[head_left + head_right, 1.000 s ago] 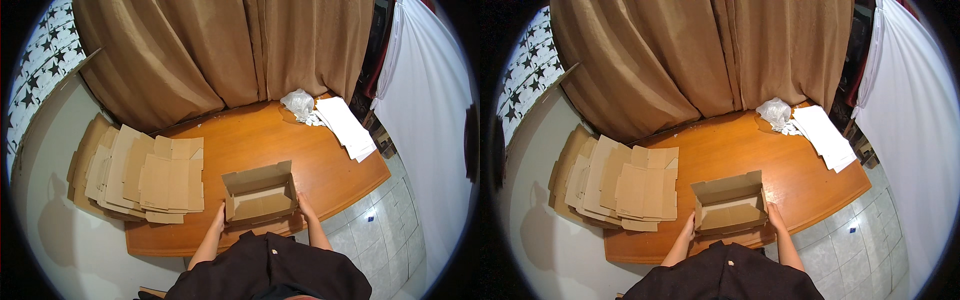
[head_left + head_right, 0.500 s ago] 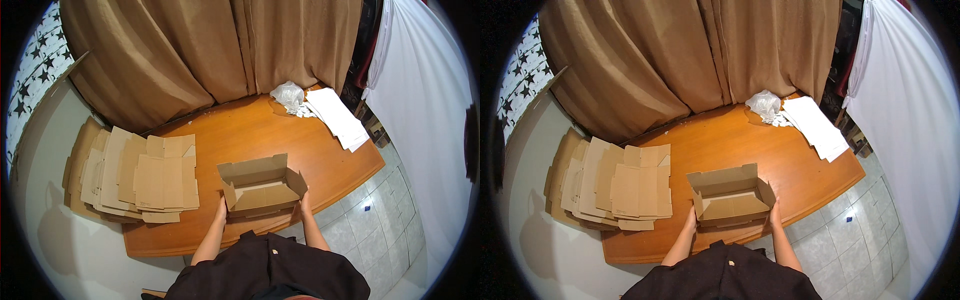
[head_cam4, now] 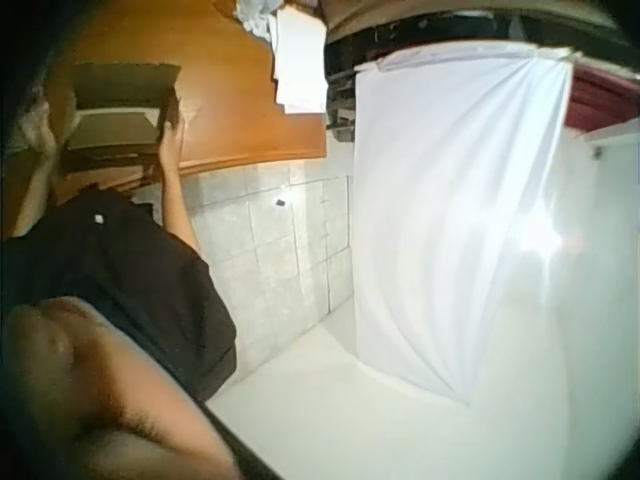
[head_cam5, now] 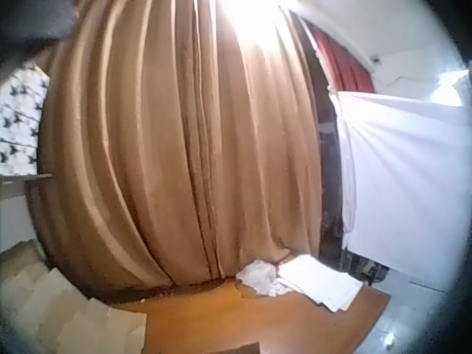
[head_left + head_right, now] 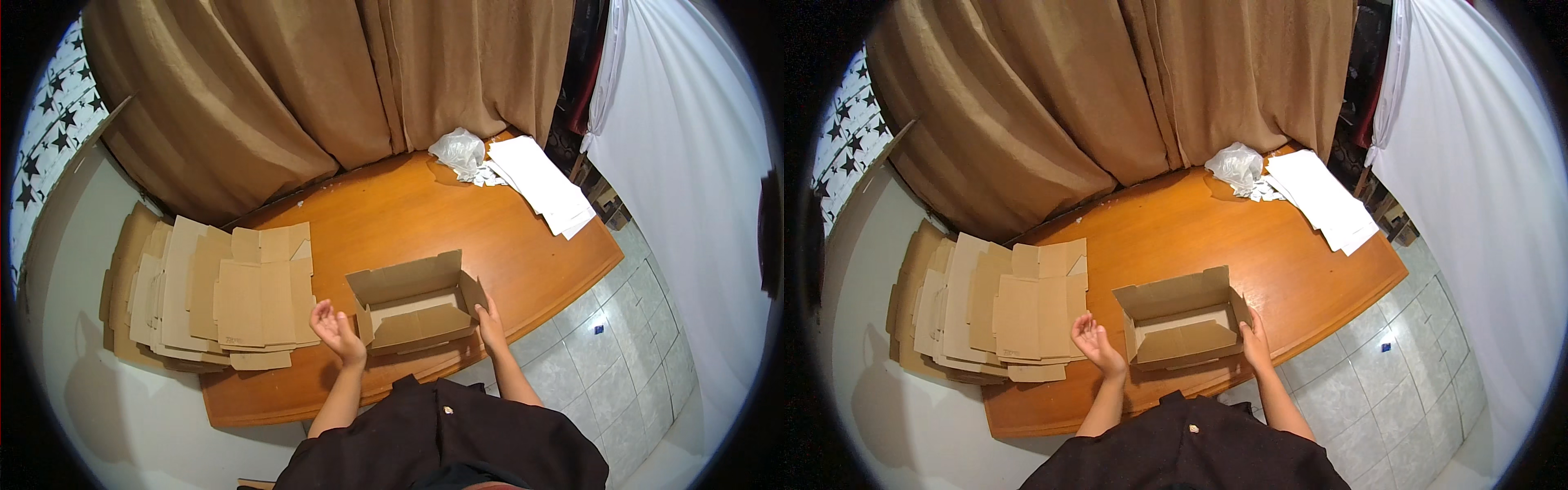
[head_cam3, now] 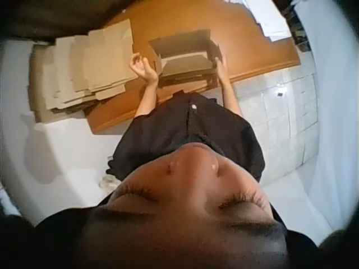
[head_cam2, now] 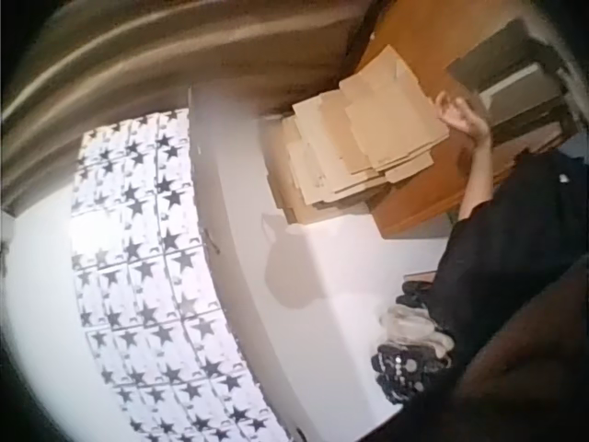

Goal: Assembling cardboard shoe boxes and placing them on a shelf.

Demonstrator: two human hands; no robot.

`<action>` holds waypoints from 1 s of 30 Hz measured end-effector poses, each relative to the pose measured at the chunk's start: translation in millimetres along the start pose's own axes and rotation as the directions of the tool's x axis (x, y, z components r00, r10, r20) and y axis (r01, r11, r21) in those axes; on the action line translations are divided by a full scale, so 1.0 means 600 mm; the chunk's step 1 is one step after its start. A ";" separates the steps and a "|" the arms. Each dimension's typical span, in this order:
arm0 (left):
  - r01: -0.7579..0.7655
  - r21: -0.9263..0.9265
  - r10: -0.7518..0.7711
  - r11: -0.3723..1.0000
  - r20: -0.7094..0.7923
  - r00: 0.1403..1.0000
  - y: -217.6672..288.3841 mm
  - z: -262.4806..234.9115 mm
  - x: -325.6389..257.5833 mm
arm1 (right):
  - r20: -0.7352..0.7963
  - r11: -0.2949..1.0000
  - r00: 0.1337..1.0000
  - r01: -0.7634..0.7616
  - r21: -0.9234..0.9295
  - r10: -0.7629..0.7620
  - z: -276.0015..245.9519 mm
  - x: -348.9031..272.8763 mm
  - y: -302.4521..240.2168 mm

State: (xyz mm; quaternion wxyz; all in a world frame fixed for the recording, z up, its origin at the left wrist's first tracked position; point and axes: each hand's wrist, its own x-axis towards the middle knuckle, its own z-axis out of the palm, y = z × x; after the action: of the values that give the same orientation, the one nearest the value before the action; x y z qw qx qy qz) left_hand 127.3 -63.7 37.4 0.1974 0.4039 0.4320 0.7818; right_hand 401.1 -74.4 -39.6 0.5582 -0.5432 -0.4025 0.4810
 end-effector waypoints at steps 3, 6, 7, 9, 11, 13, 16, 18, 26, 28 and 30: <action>0.109 -0.115 -0.081 0.987 0.219 0.972 0.032 0.032 -0.021 | -0.026 1.000 1.000 -0.012 -0.025 0.011 0.011 -0.005 0.005; -0.015 0.205 -0.102 0.979 0.546 0.832 0.046 0.061 -0.018 | -0.019 0.980 1.000 0.016 -0.199 -0.020 0.005 -0.002 0.013; -0.012 0.205 -0.104 0.979 0.546 0.831 0.042 0.068 -0.012 | -0.005 0.965 0.999 0.044 -0.258 -0.047 -0.002 0.001 0.019; -0.042 0.285 -0.128 0.958 0.553 0.823 0.023 0.085 0.007 | 0.014 0.940 0.999 0.047 -0.339 -0.045 -0.007 0.000 0.015; -0.154 0.372 -0.106 0.915 0.591 0.799 -0.001 0.090 0.052 | 0.033 0.908 0.999 0.050 -0.417 -0.040 -0.013 0.002 0.012; -0.027 0.442 -0.216 0.897 0.490 0.844 -0.028 0.093 0.077 | 0.080 0.939 0.996 0.075 -0.337 -0.051 -0.023 0.004 0.017; 0.152 0.381 -0.331 0.912 0.464 0.822 -0.107 0.061 0.087 | 0.100 0.977 0.995 0.024 -0.212 -0.002 -0.026 0.013 0.016; 0.020 0.453 -0.311 0.892 0.579 0.754 -0.081 0.066 0.080 | 0.082 0.980 0.996 -0.001 -0.197 0.018 -0.047 0.016 0.021; -0.643 0.608 -0.408 0.465 0.792 0.454 0.003 -0.002 0.124 | 0.039 0.971 0.986 -0.154 -0.183 0.163 -0.046 0.003 -0.011; -0.635 0.624 -0.376 0.456 0.782 0.498 -0.033 -0.043 0.135 | 0.051 0.964 0.977 -0.194 -0.182 0.206 -0.045 0.007 -0.012; -0.645 0.649 -0.361 0.405 0.761 0.539 -0.068 -0.080 0.133 | 0.051 0.966 0.979 -0.186 -0.181 0.198 -0.046 0.013 -0.002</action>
State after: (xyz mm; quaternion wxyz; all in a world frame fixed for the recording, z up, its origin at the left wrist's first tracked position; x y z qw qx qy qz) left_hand 39.4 -13.6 25.6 0.0436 0.7972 0.5852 0.1420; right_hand 429.9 -72.6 -41.6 0.4448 -0.6097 -0.4078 0.5139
